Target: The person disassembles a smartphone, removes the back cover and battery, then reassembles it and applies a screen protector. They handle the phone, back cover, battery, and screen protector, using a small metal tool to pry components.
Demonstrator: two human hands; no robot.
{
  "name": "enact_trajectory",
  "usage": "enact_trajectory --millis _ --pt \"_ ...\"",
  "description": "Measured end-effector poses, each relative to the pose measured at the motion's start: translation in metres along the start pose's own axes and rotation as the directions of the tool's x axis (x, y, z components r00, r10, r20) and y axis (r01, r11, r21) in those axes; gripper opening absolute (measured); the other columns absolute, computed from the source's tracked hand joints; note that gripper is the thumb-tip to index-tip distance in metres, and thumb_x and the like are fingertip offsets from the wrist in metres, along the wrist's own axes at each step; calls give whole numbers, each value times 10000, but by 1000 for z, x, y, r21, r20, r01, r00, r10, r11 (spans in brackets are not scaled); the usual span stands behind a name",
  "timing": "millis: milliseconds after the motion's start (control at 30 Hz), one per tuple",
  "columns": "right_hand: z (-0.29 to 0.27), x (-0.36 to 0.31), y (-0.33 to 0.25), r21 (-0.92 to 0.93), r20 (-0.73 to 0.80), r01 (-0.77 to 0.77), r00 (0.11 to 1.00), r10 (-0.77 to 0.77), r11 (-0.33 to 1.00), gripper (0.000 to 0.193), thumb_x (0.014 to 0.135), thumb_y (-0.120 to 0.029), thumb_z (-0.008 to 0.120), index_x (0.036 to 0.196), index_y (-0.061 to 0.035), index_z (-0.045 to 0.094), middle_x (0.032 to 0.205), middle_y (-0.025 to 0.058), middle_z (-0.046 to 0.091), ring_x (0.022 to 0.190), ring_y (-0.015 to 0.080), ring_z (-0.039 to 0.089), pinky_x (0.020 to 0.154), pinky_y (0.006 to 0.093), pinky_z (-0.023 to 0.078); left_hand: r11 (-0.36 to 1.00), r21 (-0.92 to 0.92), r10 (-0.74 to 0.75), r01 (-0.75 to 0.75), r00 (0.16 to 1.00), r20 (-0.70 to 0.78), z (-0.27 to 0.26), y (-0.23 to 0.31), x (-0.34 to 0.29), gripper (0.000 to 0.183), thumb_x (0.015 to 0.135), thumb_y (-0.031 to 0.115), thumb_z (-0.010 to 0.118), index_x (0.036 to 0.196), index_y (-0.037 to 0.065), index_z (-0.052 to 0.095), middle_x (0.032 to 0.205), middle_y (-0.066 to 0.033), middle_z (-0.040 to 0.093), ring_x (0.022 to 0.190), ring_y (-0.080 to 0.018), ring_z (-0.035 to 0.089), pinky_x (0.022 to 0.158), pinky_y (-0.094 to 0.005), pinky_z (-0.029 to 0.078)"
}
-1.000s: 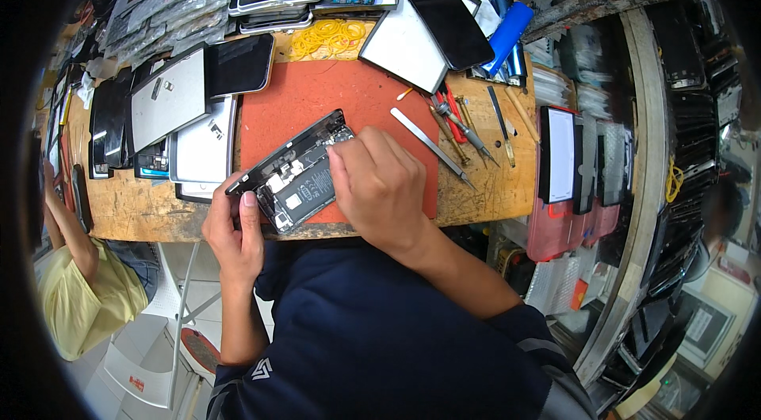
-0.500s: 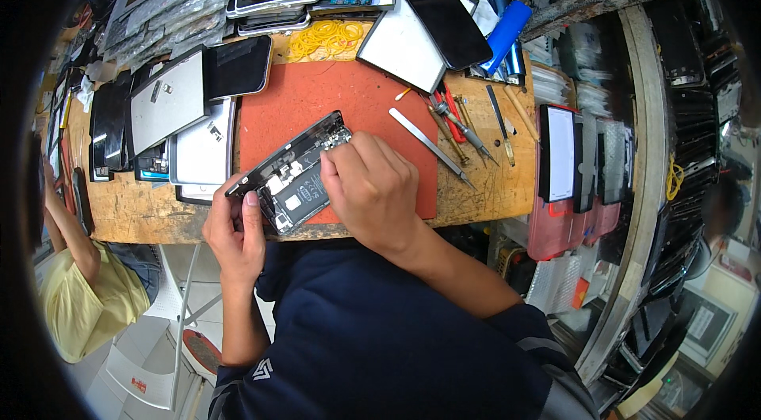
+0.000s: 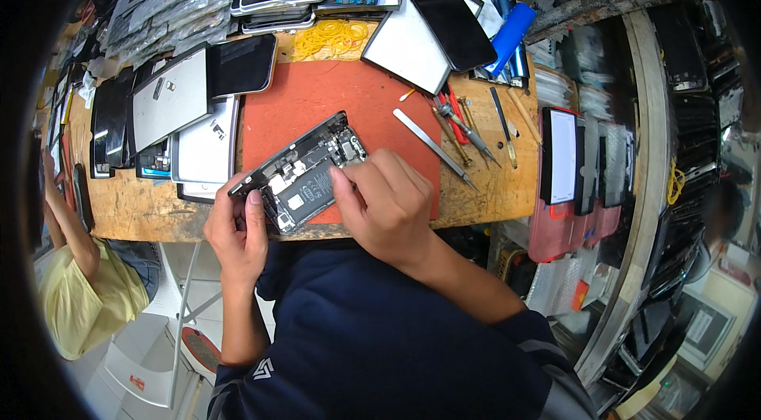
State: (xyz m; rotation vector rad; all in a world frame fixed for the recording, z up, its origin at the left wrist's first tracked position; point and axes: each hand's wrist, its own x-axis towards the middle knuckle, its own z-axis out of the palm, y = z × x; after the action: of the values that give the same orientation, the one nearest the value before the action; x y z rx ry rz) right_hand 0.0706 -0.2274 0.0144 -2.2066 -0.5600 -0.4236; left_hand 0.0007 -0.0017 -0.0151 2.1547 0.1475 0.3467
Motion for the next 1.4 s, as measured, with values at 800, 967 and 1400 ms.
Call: enact_trajectory --millis 800,967,1400 --pt "5 -23 -27 103 291 8 956 -37 995 138 899 -63 802 941 -49 672 843 87 597 704 273 661 609 395 531 999 -50 -3 5 1000 23 -4 4 3 268 994 102 710 1227 -31 725 1083 -207 794 943 -360 800 814 -416 604" --pt "3 -21 -26 61 315 -36 949 15 997 170 900 -45 790 1015 -42 664 855 93 636 716 284 695 617 392 553 983 -17 186 -185 981 47 -7 1 9 394 912 227 821 1206 -22 738 1138 -190 789 668 -234 670 606 -331 519" --pt "8 -29 -23 105 309 29 949 -60 994 137 897 -63 793 968 -44 678 829 82 672 659 266 708 580 375 551 974 -20 228 -228 966 125 -10 5 10 718 700 260 914 1324 -15 690 1190 -151 735 561 -129 511 527 -280 410"
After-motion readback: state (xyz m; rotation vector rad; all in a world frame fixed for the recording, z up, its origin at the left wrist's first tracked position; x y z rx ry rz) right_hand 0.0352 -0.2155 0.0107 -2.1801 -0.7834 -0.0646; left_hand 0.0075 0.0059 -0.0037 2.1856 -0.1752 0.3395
